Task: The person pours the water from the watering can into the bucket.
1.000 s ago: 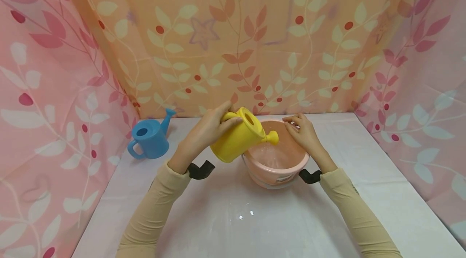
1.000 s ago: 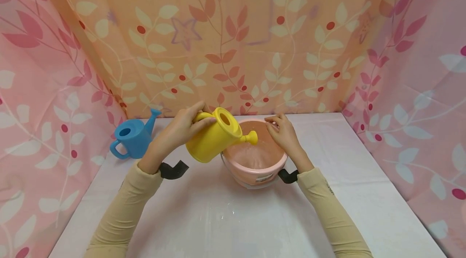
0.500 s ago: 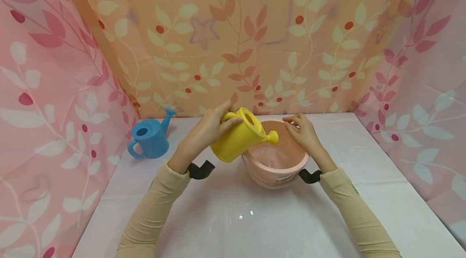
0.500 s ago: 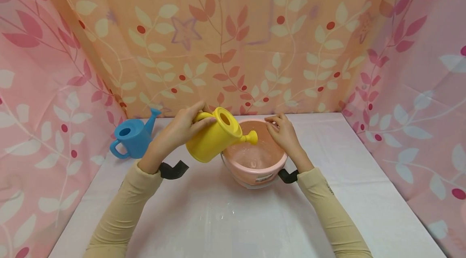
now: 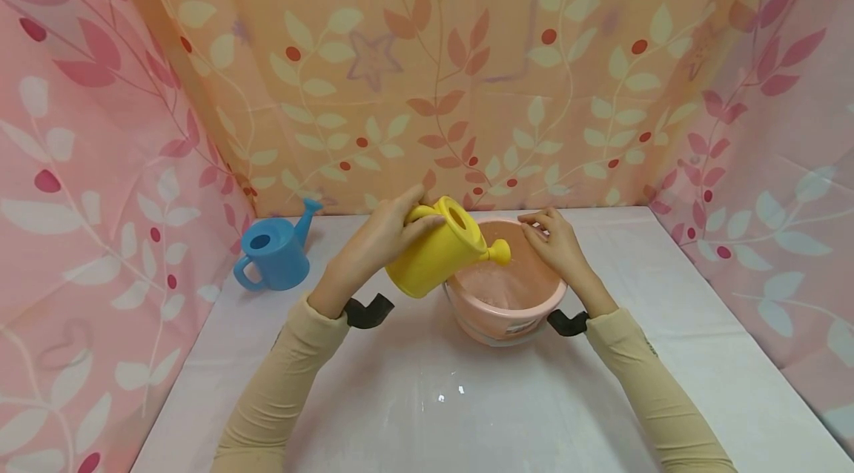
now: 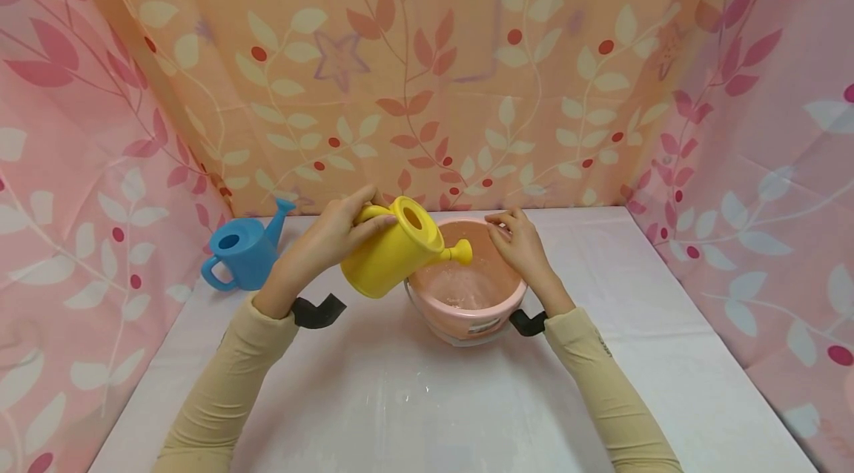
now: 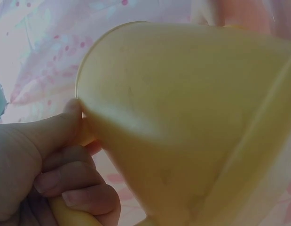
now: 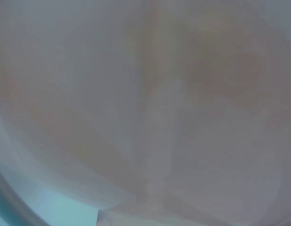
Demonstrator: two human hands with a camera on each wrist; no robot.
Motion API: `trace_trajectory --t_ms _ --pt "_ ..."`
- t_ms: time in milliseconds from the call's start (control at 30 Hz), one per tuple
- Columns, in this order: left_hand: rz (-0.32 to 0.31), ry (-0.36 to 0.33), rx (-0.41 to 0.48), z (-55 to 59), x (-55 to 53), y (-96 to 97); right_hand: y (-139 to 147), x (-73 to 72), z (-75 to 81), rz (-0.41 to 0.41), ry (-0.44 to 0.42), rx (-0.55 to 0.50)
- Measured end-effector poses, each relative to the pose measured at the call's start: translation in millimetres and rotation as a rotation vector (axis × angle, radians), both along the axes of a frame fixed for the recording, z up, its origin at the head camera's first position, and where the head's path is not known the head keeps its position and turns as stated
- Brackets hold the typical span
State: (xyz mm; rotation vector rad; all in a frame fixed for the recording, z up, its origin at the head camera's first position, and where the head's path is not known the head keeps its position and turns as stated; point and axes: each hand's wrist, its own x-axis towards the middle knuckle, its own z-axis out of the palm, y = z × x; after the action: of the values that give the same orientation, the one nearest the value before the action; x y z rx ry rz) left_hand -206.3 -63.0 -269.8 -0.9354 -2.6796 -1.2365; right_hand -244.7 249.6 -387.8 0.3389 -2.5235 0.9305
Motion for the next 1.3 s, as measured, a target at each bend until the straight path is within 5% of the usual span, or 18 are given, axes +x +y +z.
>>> trace_trajectory --t_ms 1300 --pt "0.010 0.016 0.010 0.1 -0.2 2.5 0.5 -1.4 -1.0 -0.006 -0.019 -0.003"
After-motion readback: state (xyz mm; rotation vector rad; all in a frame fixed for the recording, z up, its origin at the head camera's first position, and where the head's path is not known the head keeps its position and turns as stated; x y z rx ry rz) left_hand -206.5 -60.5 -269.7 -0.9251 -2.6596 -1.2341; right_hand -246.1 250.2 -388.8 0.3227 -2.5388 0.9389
